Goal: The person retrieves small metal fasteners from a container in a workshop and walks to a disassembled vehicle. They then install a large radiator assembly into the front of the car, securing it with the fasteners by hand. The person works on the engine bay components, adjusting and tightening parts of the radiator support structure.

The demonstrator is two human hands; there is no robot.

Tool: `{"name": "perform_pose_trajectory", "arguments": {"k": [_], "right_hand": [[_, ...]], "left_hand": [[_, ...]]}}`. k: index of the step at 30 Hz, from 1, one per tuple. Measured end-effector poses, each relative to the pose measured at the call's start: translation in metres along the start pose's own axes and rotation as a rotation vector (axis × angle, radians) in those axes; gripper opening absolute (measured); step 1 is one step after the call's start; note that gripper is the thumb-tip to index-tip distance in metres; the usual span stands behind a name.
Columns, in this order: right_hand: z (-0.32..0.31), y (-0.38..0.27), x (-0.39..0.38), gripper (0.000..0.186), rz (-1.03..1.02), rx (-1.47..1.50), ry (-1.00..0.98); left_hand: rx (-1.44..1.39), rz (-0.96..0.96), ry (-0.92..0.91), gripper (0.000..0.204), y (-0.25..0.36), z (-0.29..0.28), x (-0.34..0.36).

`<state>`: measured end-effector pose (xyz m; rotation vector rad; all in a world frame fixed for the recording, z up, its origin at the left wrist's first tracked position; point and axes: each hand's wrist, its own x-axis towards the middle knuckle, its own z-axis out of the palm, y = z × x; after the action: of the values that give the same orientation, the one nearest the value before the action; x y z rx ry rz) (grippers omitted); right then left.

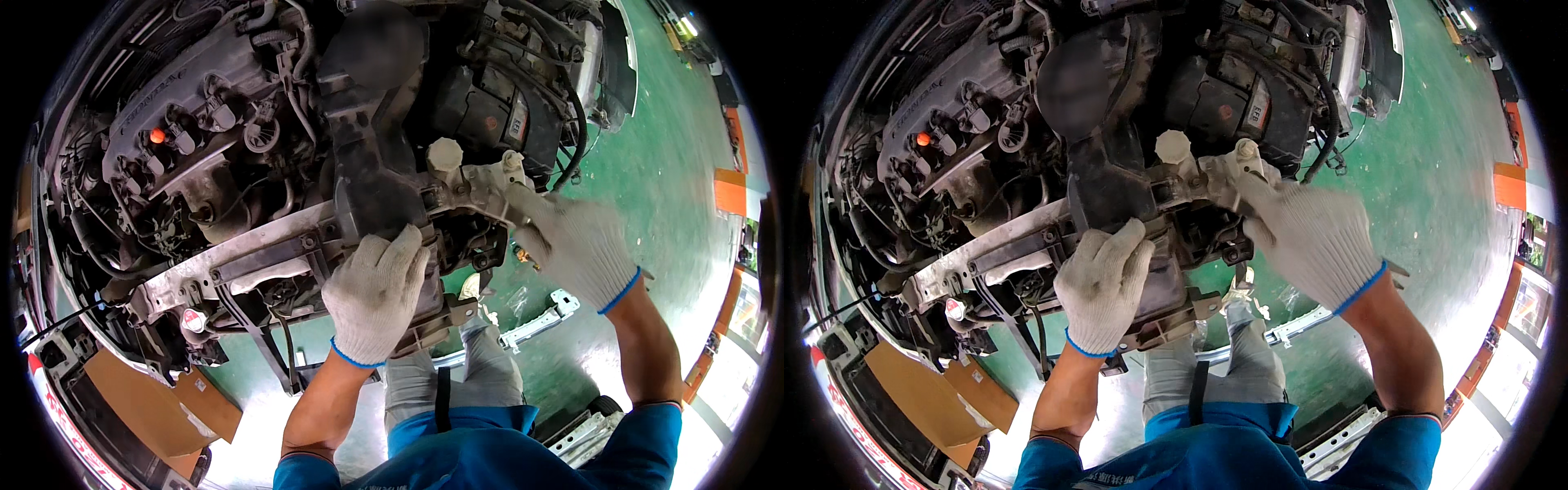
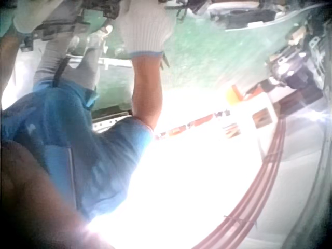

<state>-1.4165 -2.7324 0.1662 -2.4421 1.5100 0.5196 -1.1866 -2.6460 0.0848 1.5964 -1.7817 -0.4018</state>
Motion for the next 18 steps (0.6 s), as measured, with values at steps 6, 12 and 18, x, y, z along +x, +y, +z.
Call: {"name": "perform_pose_trajectory", "arguments": {"k": [6, 12, 18], "right_hand": [[0.037, -0.02, -0.049, 0.047, -0.01, 0.837, -0.039], [0.064, -0.066, -0.065, 0.057, -0.034, 1.161, -0.172], [0.059, -0.096, -0.06, 0.057, 0.071, 1.26, -0.219]], "left_hand": [[-0.968, -0.862, -0.149, 0.047, 0.018, -0.054, -0.038], [-1.631, -1.088, -0.038, 0.052, 0.005, -0.064, -0.085], [-1.372, -1.017, 0.098, 0.049, 0.015, -0.067, -0.084]]}}
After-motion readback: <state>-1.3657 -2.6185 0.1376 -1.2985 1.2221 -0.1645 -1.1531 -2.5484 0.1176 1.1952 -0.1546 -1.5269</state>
